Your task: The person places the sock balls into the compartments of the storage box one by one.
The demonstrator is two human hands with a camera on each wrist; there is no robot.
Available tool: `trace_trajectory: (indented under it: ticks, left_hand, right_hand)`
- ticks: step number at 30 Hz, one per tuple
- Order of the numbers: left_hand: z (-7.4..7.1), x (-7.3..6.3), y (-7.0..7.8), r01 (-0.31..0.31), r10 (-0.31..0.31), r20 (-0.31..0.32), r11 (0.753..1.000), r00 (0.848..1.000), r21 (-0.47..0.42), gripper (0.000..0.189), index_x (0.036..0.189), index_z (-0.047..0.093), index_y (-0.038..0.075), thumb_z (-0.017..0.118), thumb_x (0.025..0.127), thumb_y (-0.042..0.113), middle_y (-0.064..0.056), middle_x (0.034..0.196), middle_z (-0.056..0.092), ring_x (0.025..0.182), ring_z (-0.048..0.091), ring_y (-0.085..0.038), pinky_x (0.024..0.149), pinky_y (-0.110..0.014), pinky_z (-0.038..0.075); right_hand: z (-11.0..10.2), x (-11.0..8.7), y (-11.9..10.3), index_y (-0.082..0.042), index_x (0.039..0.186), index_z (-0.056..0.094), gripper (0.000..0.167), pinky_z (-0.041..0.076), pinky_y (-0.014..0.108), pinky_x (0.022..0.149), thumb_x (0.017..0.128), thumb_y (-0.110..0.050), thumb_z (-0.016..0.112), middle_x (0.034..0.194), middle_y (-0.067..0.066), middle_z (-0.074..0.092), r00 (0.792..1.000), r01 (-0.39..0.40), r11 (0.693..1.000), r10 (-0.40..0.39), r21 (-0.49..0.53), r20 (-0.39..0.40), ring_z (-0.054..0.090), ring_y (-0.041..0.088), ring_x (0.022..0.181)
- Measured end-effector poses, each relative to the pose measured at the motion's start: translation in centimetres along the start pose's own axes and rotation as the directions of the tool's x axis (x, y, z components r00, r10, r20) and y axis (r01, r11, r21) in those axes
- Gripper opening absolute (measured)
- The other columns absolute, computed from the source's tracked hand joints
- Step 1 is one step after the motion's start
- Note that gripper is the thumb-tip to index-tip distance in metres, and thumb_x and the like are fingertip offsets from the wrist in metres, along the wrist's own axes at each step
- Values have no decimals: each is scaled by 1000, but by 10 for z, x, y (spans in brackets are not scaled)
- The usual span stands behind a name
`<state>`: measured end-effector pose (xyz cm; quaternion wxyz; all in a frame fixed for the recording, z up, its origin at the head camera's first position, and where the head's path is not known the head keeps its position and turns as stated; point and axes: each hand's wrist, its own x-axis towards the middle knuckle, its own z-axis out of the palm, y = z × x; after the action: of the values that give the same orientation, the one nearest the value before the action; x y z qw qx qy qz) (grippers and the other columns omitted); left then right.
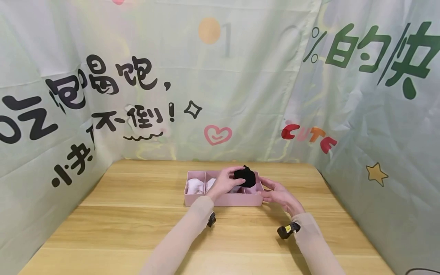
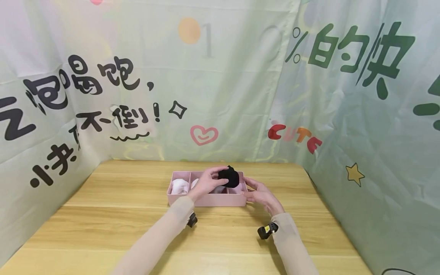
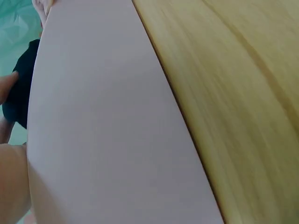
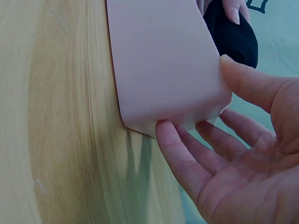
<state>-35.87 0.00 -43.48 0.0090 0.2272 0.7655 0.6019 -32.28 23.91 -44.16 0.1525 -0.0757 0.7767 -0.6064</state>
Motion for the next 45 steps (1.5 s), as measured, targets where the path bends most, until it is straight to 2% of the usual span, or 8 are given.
trace_trajectory:
  ticks: [4,12,19,26,30,33,38,45]
  left_hand:
    - [2,0,2,7,-8,37,1000,999,27,47,130,65,22,78,85,20,-6,133,63,112,64,-26,93,-38,53]
    - [6,2,4,18,-22,90,999,996,51,50,136,59,22,74,89,27,-6,132,62,110,63,-23,92,-38,52]
    - [5,2,3,29,-38,123,997,992,69,50,137,58,14,71,91,27,-8,138,59,124,56,-31,104,-47,45]
    - [1,-2,0,29,-34,69,997,997,70,44,134,60,12,70,92,20,-15,132,60,122,57,-29,95,-41,52]
    - [-5,-3,-2,-27,25,43,997,999,66,40,131,61,9,68,92,14,-18,126,63,117,61,-29,96,-39,51]
    - [-10,-4,-3,-60,59,24,997,998,48,37,129,62,5,67,92,9,-18,122,65,114,62,-30,99,-39,50]
    - [-19,-7,-5,-63,63,-28,998,998,18,33,126,63,3,65,93,7,-16,120,68,112,63,-27,97,-37,51]
    - [-30,-17,-7,-37,38,-96,999,995,12,26,118,69,12,68,93,20,-5,113,71,106,65,-18,93,-31,53]
  right_hand:
    - [0,1,1,-5,155,23,69,49,41,101,96,-4,58,161,21,19,1000,17,1000,-17,2,15,33,43,141]
    - [0,3,0,-7,156,24,71,49,41,102,95,-7,62,162,19,18,1000,9,1000,-9,9,16,31,41,142]
    - [0,3,0,-4,155,24,72,51,42,99,94,-6,63,161,22,20,1000,13,1000,-13,-16,13,34,43,140]
    - [3,4,0,-5,155,26,73,50,42,100,94,-10,65,160,23,20,1000,12,1000,-11,-19,16,37,42,139]
    - [2,4,-2,-6,155,26,73,50,44,101,94,-9,65,160,23,21,1000,3,1000,-3,-18,5,48,36,130]
    - [0,4,-2,-5,155,25,73,50,45,100,94,-9,65,159,25,20,1000,8,1000,-8,-25,7,50,35,128]
    - [-2,2,0,-6,155,26,73,51,43,99,94,-11,65,159,26,20,1000,27,998,-27,-48,11,45,40,133]
    - [-6,-2,5,-4,155,26,73,51,40,99,93,-10,65,160,24,19,1000,27,999,-27,-27,4,34,45,140]
